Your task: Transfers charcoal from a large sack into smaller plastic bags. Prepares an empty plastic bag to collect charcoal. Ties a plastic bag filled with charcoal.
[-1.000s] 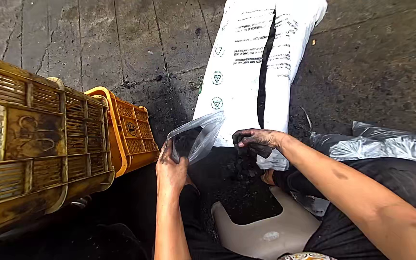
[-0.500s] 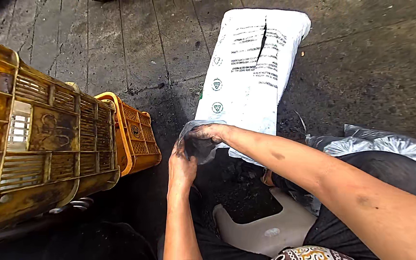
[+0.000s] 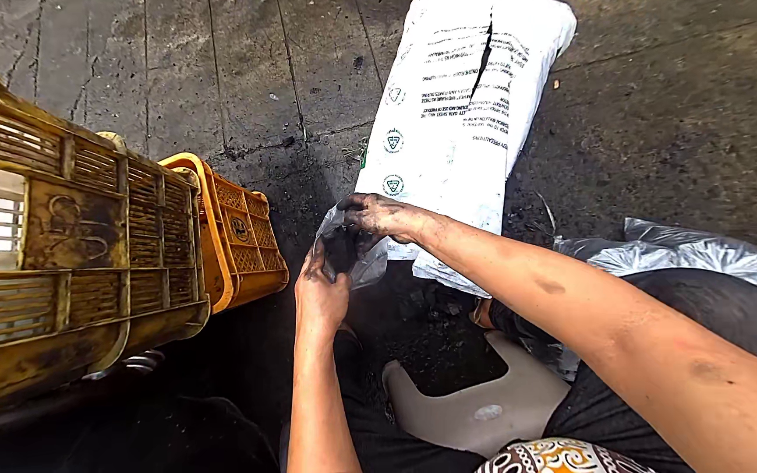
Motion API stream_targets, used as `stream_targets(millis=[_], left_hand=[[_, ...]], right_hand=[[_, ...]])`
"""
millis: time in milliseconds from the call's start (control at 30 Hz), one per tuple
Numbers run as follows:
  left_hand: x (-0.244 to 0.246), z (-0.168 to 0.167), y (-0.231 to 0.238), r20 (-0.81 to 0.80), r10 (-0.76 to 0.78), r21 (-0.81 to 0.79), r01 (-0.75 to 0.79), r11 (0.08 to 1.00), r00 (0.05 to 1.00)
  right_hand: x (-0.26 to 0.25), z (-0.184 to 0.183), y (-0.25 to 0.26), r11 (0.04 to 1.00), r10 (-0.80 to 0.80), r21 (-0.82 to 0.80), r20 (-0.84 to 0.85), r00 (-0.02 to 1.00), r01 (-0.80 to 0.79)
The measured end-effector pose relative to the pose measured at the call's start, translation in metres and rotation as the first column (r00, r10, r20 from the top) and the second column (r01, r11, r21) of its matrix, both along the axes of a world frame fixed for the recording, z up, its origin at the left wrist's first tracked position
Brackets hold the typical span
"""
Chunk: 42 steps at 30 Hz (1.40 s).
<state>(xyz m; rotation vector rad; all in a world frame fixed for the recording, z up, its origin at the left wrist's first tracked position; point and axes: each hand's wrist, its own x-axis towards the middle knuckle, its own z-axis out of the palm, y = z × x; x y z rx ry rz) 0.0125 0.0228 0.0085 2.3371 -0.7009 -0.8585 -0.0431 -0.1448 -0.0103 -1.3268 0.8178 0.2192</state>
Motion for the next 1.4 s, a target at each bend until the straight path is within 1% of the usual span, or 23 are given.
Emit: stream_targets(millis=[67, 100, 133, 167, 200, 233, 267, 333, 400, 467, 500, 533, 567, 600, 667, 700, 800, 900, 1000, 1100, 1233, 1300, 1400], left_hand=[[0.002, -0.001, 0.004, 0.016, 0.058, -0.043, -0.057, 0.997, 0.998], [0.003, -0.002, 0.006, 0.029, 0.091, -0.061, -0.089, 0.994, 0.995], [0.003, -0.002, 0.009, 0.041, 0.115, -0.075, -0.112, 0.991, 0.992], [0.004, -0.002, 0.011, 0.06, 0.13, -0.08, -0.125, 0.989, 0.99], [0.004, -0.002, 0.012, 0.079, 0.134, -0.08, -0.127, 0.989, 0.988], [0.004, -0.002, 0.012, 0.096, 0.131, -0.078, -0.124, 0.989, 0.987], [0.004, -0.003, 0.012, 0.11, 0.127, -0.079, -0.119, 0.99, 0.986], [0.002, -0.006, 0.012, 0.12, 0.119, -0.082, -0.11, 0.991, 0.986], [0.003, -0.008, 0.013, 0.133, 0.135, -0.099, -0.122, 0.987, 0.982], [0.001, -0.009, 0.016, 0.137, 0.136, -0.098, -0.124, 0.988, 0.981], [0.0, -0.01, 0.017, 0.134, 0.138, -0.098, -0.125, 0.987, 0.981], [0.0, -0.01, 0.016, 0.126, 0.143, -0.099, -0.131, 0.986, 0.982], [0.0, -0.011, 0.015, 0.115, 0.15, -0.097, -0.139, 0.986, 0.982], [-0.001, -0.012, 0.014, 0.107, 0.156, -0.099, -0.145, 0.984, 0.982], [-0.001, -0.013, 0.011, 0.094, 0.155, -0.095, -0.146, 0.985, 0.983], [-0.001, -0.013, 0.01, 0.091, 0.152, -0.087, -0.144, 0.986, 0.984], [-0.002, -0.014, 0.009, 0.08, 0.152, -0.086, -0.145, 0.986, 0.985], [-0.001, -0.017, 0.009, 0.058, 0.146, -0.117, -0.139, 0.983, 0.988], [-0.003, -0.017, 0.009, 0.064, 0.145, -0.123, -0.136, 0.983, 0.987], [-0.004, -0.017, 0.008, 0.055, 0.152, -0.126, -0.144, 0.982, 0.987], [-0.004, -0.016, 0.007, 0.058, 0.139, -0.15, -0.129, 0.98, 0.989], [-0.005, -0.017, 0.007, 0.052, 0.129, -0.152, -0.12, 0.981, 0.99], [-0.007, -0.018, 0.007, 0.039, 0.122, -0.151, -0.115, 0.982, 0.992]], right_hand=[[-0.014, -0.006, -0.007, 0.995, -0.026, -0.095, 0.128, 0.991, 0.039], [-0.025, -0.011, -0.011, 0.992, -0.007, -0.122, 0.174, 0.985, 0.028], [-0.037, -0.016, -0.014, 0.992, 0.059, -0.124, 0.173, 0.983, -0.037], [-0.049, -0.022, -0.014, 0.976, 0.197, -0.112, 0.112, 0.974, -0.184], [-0.06, -0.035, -0.009, 0.925, 0.367, -0.111, 0.023, 0.93, -0.362], [-0.069, -0.053, 0.001, 0.837, 0.53, -0.091, -0.107, 0.841, -0.539], [-0.079, -0.077, 0.015, 0.753, 0.625, -0.087, -0.216, 0.751, -0.652], [-0.104, -0.139, 0.049, 0.667, 0.652, -0.165, -0.342, 0.676, -0.727], [-0.122, -0.193, 0.067, 0.559, 0.666, -0.255, -0.43, 0.61, -0.789], [-0.137, -0.228, 0.073, 0.441, 0.695, -0.32, -0.469, 0.545, -0.838], [-0.144, -0.239, 0.073, 0.406, 0.703, -0.327, -0.484, 0.521, -0.853], [-0.151, -0.249, 0.07, 0.401, 0.701, -0.325, -0.493, 0.515, -0.856], [-0.16, -0.255, 0.066, 0.422, 0.693, -0.309, -0.496, 0.523, -0.852], [-0.169, -0.257, 0.064, 0.472, 0.675, -0.282, -0.494, 0.548, -0.835], [-0.185, -0.258, 0.059, 0.643, 0.592, -0.229, -0.458, 0.664, -0.731], [-0.19, -0.259, 0.056, 0.663, 0.582, -0.215, -0.455, 0.674, -0.717], [-0.192, -0.259, 0.055, 0.646, 0.617, -0.18, -0.451, 0.646, -0.742], [-0.19, -0.252, 0.048, 0.728, 0.569, -0.122, -0.441, 0.694, -0.675], [-0.185, -0.251, 0.04, 0.692, 0.596, -0.086, -0.493, 0.634, -0.717], [-0.185, -0.255, 0.042, 0.667, 0.605, -0.112, -0.497, 0.623, -0.737], [-0.183, -0.248, 0.039, 0.684, 0.611, -0.097, -0.466, 0.641, -0.723], [-0.184, -0.252, 0.041, 0.68, 0.602, -0.12, -0.471, 0.645, -0.723], [-0.181, -0.261, 0.047, 0.642, 0.624, -0.128, -0.485, 0.612, -0.756]])
